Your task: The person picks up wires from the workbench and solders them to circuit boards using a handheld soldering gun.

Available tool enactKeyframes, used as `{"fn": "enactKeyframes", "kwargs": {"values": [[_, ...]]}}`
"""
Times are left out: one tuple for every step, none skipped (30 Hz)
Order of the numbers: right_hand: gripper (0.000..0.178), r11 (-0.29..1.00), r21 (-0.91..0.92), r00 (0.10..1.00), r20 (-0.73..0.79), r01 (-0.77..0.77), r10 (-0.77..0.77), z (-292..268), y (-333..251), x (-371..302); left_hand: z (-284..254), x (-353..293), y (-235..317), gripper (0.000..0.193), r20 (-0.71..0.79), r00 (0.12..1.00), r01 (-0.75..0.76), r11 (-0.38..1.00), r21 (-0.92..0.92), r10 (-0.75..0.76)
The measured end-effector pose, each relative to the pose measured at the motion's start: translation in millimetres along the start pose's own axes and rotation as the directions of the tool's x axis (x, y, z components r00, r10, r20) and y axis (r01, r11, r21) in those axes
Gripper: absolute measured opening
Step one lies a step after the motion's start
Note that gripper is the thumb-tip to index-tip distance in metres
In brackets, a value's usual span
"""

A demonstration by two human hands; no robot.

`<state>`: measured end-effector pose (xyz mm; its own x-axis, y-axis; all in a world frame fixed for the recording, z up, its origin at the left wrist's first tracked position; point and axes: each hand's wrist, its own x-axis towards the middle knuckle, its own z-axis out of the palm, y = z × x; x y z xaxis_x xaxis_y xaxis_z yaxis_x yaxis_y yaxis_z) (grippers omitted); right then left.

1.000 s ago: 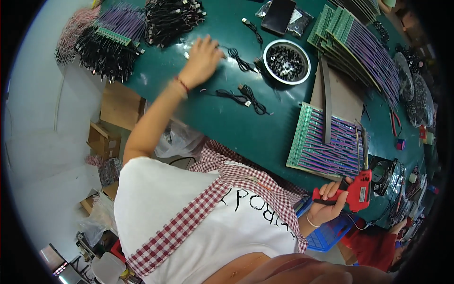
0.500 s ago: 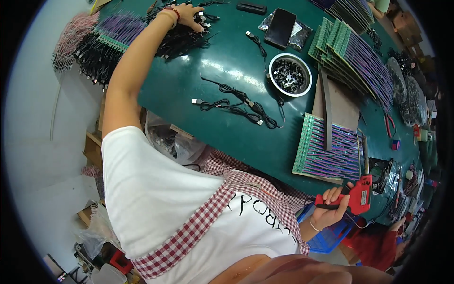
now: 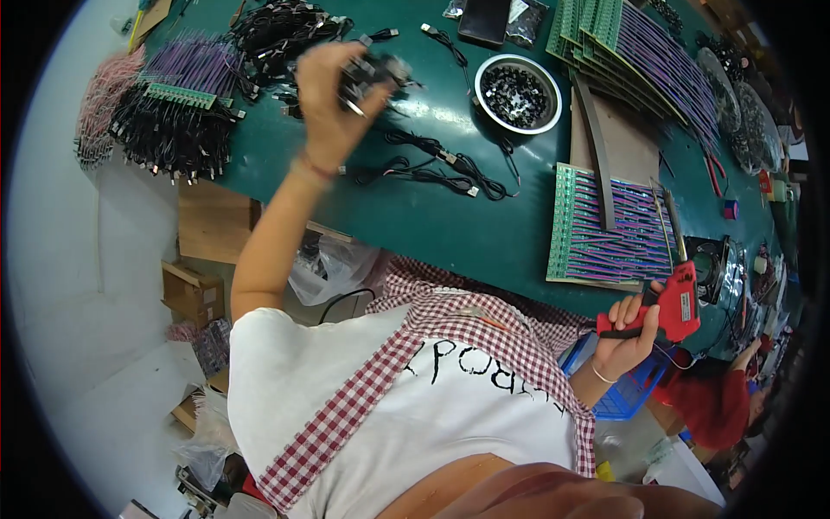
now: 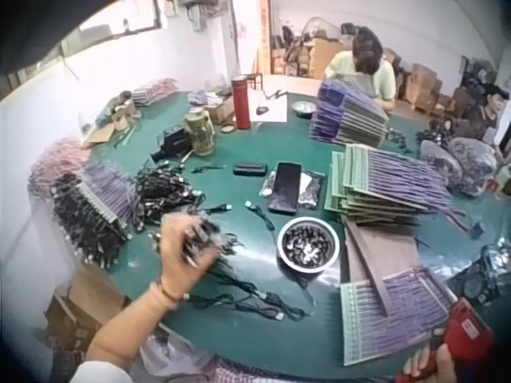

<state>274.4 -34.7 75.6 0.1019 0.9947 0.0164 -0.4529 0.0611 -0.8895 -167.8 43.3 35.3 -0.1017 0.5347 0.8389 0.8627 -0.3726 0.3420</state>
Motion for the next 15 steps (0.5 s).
{"fn": "enactKeyframes", "kwargs": {"values": [[0.034, 1.000, 0.008, 1.000, 0.025, -0.001, 0.001, 1.4, -0.7, 2.9, 0.1, -10.2, 28.0, 0.057, 0.197, 0.980, 0.014, 0.992, 0.126, -0.039], [0.034, 1.000, -0.004, 1.000, 0.015, 0.003, -0.003, -1.0, -1.8, 5.7, 5.5, -23.7, 58.7, 0.061, 0.380, 0.920, 0.001, 0.971, 0.239, -0.094], [0.035, 1.000, 0.002, 1.000, 0.014, 0.024, -0.024, 1.8, -1.1, 6.4, 8.0, -33.1, 83.8, 0.066, 0.483, 0.864, 0.027, 0.970, 0.242, -0.145], [0.035, 0.999, 0.003, 0.999, 0.013, 0.040, -0.040, 3.1, -0.6, 6.1, 9.9, -43.2, 104.4, 0.070, 0.580, 0.791, 0.057, 0.967, 0.247, -0.195], [0.035, 0.999, 0.008, 0.999, -0.009, 0.044, -0.044, 2.3, 2.7, 4.0, 12.6, -51.4, 114.5, 0.077, 0.658, 0.735, -0.052, 0.955, 0.292, -0.161], [0.035, 0.999, 0.002, 0.999, -0.019, 0.038, -0.038, 0.5, 4.0, 4.8, 18.2, -60.4, 121.7, 0.081, 0.659, 0.730, -0.032, 0.953, 0.300, -0.183], [0.035, 1.000, 0.011, 0.999, -0.025, 0.022, -0.022, -1.8, 5.5, 5.2, 25.0, -65.5, 119.6, 0.080, 0.633, 0.755, -0.047, 0.949, 0.310, -0.169], [0.035, 1.000, 0.021, 0.999, -0.032, 0.006, -0.006, -4.1, 6.8, 4.7, 34.3, -66.7, 112.8, 0.079, 0.606, 0.780, -0.062, 0.945, 0.321, -0.154], [0.035, 0.999, 0.032, 0.999, -0.035, -0.004, 0.005, -6.5, 8.6, 4.1, 41.9, -63.4, 103.1, 0.073, 0.579, 0.802, -0.062, 0.943, 0.328, -0.149], [0.035, 1.000, 0.028, 0.999, -0.038, -0.007, 0.008, -8.3, 8.2, 2.4, 49.1, -60.0, 90.1, 0.063, 0.515, 0.849, -0.063, 0.944, 0.323, -0.119], [0.035, 0.999, 0.044, 1.000, 0.006, -0.007, 0.006, -8.8, 7.5, 2.2, 51.1, -53.9, 76.2, 0.053, 0.503, 0.856, -0.051, 0.948, 0.315, -0.121], [0.035, 0.998, 0.065, 0.999, 0.036, 0.001, -0.004, -6.6, 10.1, -0.3, 49.8, -47.6, 61.1, 0.044, 0.496, 0.861, -0.050, 0.954, 0.297, -0.110], [0.035, 0.998, 0.062, 0.999, 0.033, 0.002, -0.004, -7.7, 9.3, -1.1, 46.8, -46.8, 53.1, 0.033, 0.491, 0.865, -0.042, 0.958, 0.285, -0.108], [0.035, 0.998, 0.055, 0.999, 0.032, 0.009, -0.010, -9.2, 8.2, -2.4, 45.6, -46.4, 49.3, 0.023, 0.485, 0.868, -0.034, 0.961, 0.275, -0.108], [0.035, 0.999, 0.049, 1.000, 0.024, 0.016, -0.018, -10.1, 8.3, -2.4, 38.6, -37.6, 72.3, 0.012, 0.457, 0.873, 0.011, 0.942, 0.336, -0.173]]}}
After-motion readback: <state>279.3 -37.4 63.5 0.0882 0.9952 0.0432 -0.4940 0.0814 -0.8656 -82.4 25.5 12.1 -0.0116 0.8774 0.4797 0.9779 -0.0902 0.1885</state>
